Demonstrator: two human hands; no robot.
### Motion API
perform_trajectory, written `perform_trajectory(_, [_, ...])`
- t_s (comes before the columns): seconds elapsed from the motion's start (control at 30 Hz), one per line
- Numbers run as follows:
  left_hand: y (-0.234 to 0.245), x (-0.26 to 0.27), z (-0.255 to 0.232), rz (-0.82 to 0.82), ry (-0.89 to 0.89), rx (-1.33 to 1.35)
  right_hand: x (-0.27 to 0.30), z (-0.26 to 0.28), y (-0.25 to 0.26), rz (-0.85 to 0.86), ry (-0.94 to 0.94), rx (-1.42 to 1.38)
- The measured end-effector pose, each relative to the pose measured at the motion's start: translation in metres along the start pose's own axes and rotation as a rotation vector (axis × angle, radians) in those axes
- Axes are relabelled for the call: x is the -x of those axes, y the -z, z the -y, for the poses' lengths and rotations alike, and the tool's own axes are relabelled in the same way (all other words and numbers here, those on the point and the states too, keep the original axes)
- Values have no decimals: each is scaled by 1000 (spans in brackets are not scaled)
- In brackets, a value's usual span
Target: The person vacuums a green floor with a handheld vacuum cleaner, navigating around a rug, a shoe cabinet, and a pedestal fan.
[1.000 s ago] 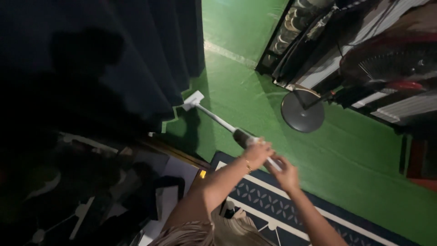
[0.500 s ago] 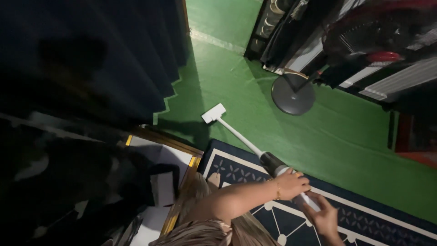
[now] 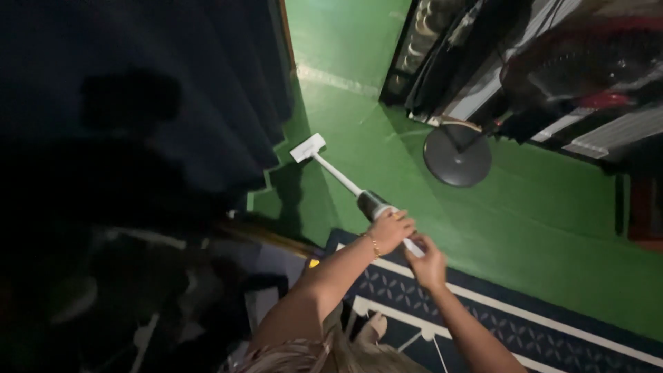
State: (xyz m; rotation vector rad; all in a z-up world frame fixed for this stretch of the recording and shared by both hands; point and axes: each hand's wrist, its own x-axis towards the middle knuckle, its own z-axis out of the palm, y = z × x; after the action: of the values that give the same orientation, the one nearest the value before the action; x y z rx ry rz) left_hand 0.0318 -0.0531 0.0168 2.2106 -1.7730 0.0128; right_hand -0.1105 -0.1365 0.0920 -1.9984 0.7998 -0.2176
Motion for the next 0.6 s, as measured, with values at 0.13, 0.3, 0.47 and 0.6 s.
perform_trajectory(0.13, [19, 6, 80, -21, 112, -30, -62, 27, -74, -41, 70, -57])
perform_trajectory(0.3, [19, -3, 123, -102, 159, -81, -94, 58, -87, -55, 69, 120])
perform_trajectory(0.47, [6, -15, 72, -132, 89, 6, -67, 16, -47, -29, 57, 72])
perform_trajectory(0.6, [22, -24, -17, 27, -47, 8, -4, -17, 22, -72, 23, 132])
